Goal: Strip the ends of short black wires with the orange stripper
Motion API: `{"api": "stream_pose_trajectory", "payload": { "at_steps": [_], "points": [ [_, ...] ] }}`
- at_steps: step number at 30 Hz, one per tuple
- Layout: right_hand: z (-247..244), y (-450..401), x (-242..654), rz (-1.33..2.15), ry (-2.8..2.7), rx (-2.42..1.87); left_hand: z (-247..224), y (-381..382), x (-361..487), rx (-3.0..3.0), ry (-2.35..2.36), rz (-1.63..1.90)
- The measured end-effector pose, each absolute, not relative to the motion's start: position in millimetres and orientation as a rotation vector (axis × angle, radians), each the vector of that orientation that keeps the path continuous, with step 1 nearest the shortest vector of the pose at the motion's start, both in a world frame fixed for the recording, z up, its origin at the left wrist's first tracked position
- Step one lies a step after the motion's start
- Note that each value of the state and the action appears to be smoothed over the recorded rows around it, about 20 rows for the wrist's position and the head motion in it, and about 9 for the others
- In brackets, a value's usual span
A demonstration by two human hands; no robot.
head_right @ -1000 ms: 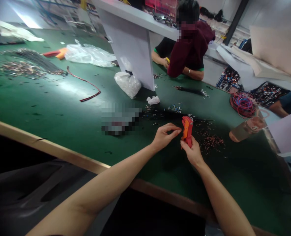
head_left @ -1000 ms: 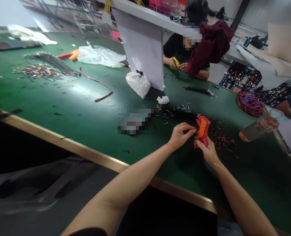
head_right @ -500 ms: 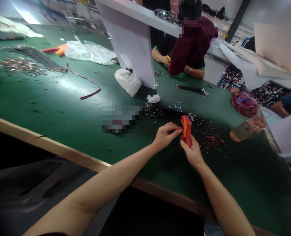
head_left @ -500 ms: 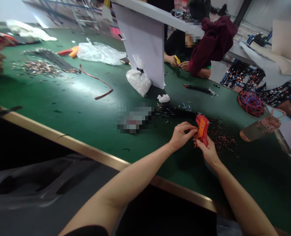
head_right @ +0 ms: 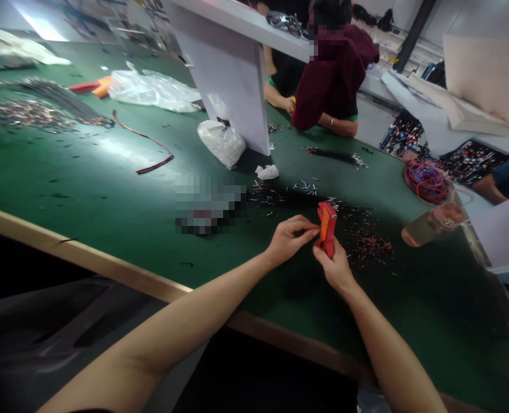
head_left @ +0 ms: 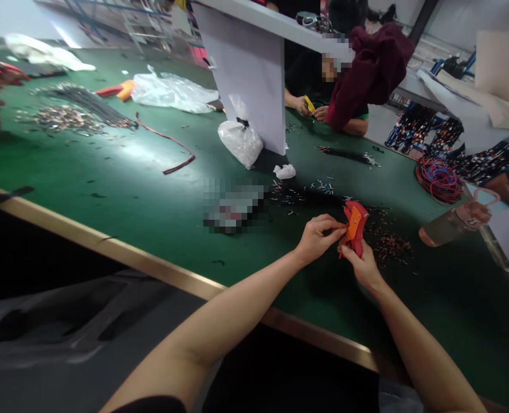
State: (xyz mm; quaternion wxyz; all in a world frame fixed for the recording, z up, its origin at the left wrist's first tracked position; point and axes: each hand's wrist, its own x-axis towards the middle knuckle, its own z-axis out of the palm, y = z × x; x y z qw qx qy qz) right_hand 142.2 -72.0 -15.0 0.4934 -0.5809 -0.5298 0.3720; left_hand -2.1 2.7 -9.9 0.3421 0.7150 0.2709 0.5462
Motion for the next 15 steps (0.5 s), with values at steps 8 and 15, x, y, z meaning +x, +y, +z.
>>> {"api": "stream_pose_trajectory", "payload": {
  "at_steps": [8,15],
  "points": [
    [-14.7,-70.2,140.5,0.858,-1.325,-1.391,-10.0,3.8,-3.5,1.935,0.714,1.42],
    [-16.2,-65.3,130.3,0.762,-1.292,-1.36,-13.2,4.6,-2.8,1.918,0.726,1.388]
  ]
}}
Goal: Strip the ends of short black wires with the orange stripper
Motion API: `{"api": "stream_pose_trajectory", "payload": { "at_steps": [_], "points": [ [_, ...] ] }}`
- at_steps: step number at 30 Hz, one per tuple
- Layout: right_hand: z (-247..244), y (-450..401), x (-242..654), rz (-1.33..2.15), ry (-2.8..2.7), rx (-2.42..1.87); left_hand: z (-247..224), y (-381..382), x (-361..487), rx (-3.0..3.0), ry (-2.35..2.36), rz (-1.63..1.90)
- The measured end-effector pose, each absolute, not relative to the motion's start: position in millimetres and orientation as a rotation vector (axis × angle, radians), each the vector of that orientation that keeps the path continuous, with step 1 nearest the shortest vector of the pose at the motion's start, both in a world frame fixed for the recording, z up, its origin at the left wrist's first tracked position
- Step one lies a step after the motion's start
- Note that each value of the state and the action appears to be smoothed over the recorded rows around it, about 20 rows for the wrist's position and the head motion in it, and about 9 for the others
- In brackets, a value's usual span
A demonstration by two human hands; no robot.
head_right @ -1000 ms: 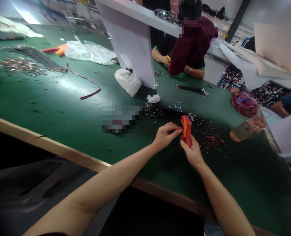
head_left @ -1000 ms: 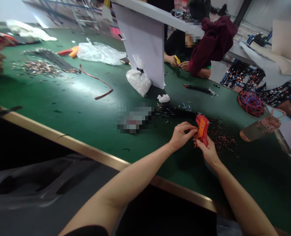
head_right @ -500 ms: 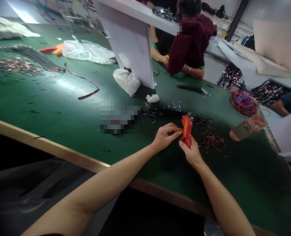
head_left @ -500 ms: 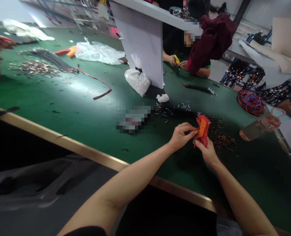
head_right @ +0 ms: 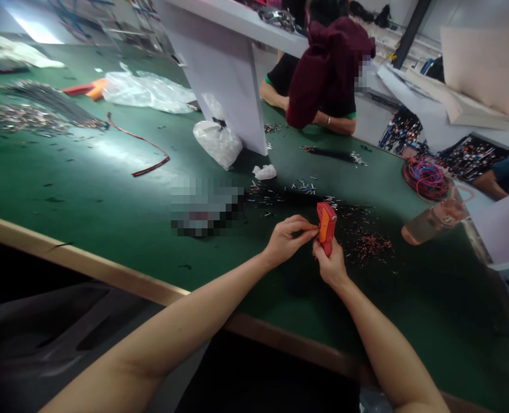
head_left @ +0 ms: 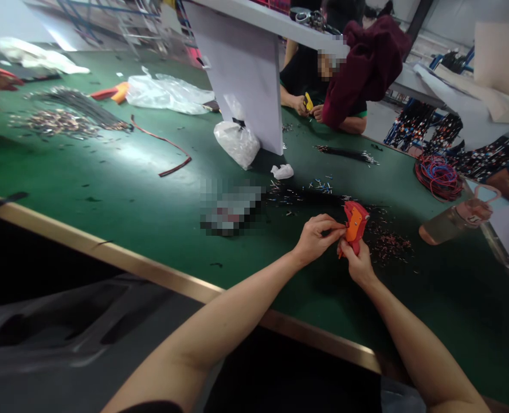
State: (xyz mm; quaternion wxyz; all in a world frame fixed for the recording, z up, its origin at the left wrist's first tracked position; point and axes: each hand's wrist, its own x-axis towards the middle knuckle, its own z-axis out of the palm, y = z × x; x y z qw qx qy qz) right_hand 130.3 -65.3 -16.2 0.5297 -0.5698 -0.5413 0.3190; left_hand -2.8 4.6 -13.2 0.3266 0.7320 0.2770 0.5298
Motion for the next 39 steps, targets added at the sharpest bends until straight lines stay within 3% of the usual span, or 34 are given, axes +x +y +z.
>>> {"api": "stream_pose_trajectory", "payload": {
  "at_steps": [23,39],
  "points": [
    [-23.1,-62.5,132.9,0.99,-0.922,-1.257,-15.9,10.4,-4.3,1.673,0.714,1.237],
    [-8.0,-72.5,160.7,1.482,-1.126,-0.993,-0.6,33.8,-25.9,1.466,0.699,1.157]
  ]
}}
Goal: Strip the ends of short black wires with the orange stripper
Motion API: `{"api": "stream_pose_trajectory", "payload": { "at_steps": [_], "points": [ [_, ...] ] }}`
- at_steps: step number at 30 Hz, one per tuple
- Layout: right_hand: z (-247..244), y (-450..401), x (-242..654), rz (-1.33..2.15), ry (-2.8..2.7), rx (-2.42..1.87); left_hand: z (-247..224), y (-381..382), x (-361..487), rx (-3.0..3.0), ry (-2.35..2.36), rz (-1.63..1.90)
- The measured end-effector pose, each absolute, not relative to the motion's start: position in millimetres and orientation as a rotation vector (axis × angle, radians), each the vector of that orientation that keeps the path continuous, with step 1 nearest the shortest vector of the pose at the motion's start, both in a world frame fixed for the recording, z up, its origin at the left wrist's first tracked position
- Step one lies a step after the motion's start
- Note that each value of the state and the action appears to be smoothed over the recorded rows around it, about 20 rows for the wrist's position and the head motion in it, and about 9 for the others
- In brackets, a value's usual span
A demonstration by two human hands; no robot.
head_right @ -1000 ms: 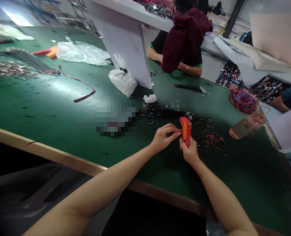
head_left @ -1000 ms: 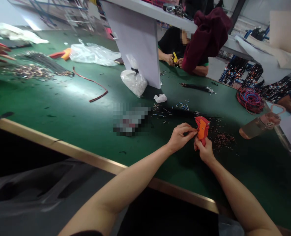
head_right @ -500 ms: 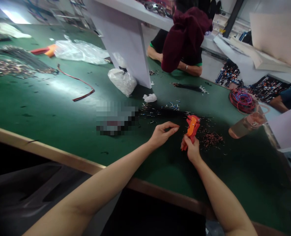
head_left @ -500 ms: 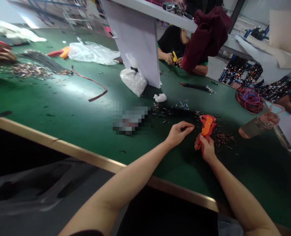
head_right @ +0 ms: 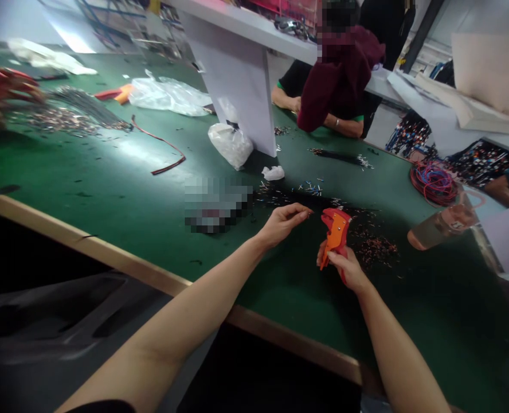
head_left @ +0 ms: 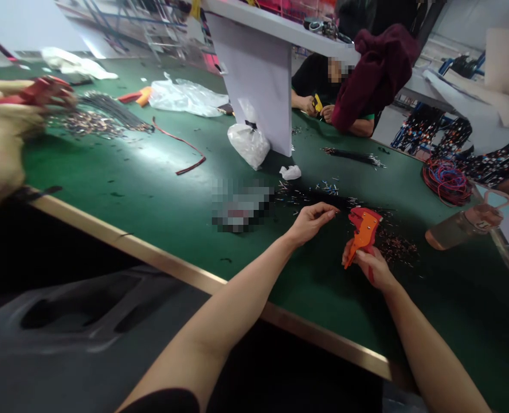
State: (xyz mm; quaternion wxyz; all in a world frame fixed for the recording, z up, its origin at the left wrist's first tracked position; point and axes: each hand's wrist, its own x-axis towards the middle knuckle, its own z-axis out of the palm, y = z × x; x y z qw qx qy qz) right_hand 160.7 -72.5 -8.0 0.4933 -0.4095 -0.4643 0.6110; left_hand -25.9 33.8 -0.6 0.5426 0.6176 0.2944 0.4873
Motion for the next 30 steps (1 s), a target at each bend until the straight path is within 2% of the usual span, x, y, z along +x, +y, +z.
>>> {"api": "stream_pose_trajectory", "payload": {
  "at_steps": [30],
  "points": [
    [-8.4,-71.2,162.5,1.492,-1.252,-1.022,7.7,31.3,-32.0,1.612,0.575,1.129]
  ]
}}
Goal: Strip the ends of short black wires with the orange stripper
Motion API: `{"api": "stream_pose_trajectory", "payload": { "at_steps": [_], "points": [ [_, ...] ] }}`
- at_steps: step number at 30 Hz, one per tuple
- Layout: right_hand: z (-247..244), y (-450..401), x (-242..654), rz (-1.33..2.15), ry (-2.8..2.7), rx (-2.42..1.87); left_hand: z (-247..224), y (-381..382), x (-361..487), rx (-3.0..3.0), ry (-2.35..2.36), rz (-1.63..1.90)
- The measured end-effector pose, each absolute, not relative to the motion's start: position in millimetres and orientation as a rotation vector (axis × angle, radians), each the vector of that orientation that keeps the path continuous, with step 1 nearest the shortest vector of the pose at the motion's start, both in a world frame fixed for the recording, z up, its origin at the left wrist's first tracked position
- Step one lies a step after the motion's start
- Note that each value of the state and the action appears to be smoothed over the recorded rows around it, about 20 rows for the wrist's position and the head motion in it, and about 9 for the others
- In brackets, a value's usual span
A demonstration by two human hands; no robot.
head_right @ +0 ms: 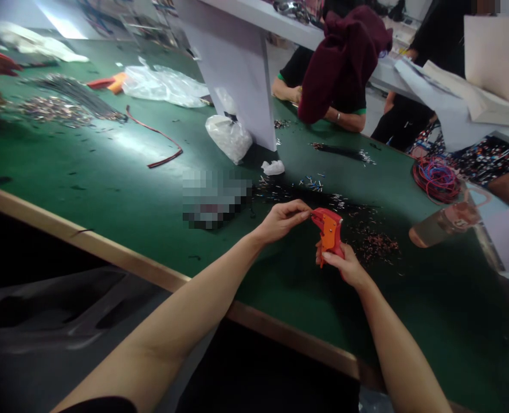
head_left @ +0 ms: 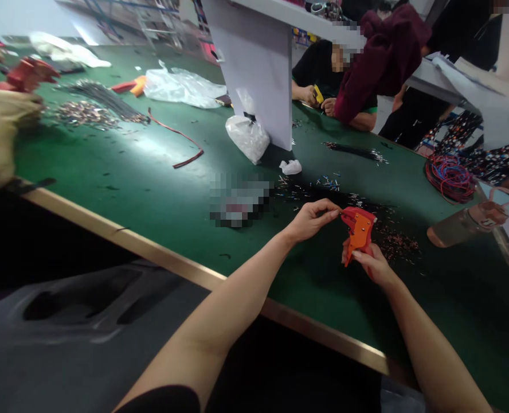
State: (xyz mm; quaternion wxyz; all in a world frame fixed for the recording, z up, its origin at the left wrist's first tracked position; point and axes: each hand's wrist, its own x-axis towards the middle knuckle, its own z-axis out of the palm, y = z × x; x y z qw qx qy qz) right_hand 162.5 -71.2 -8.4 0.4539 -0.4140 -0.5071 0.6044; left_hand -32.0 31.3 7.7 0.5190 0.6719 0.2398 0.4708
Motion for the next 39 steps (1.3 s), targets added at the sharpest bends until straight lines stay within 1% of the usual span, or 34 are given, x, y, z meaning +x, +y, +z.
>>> {"api": "stream_pose_trajectory", "payload": {
  "at_steps": [13,29,39],
  "points": [
    [-16.0,-71.9,158.1,1.399,-1.294,-1.053,8.3,32.1,-32.5,1.539,0.608,1.116],
    [-18.1,-74.2,150.2,1.305,-1.335,-1.084,-1.5,27.1,-19.4,1.144,0.624,1.083],
    [-24.0,-77.5,132.9,1.25,-1.171,-1.162,-8.3,28.2,-14.9,0.996,0.528,1.076]
  ]
}}
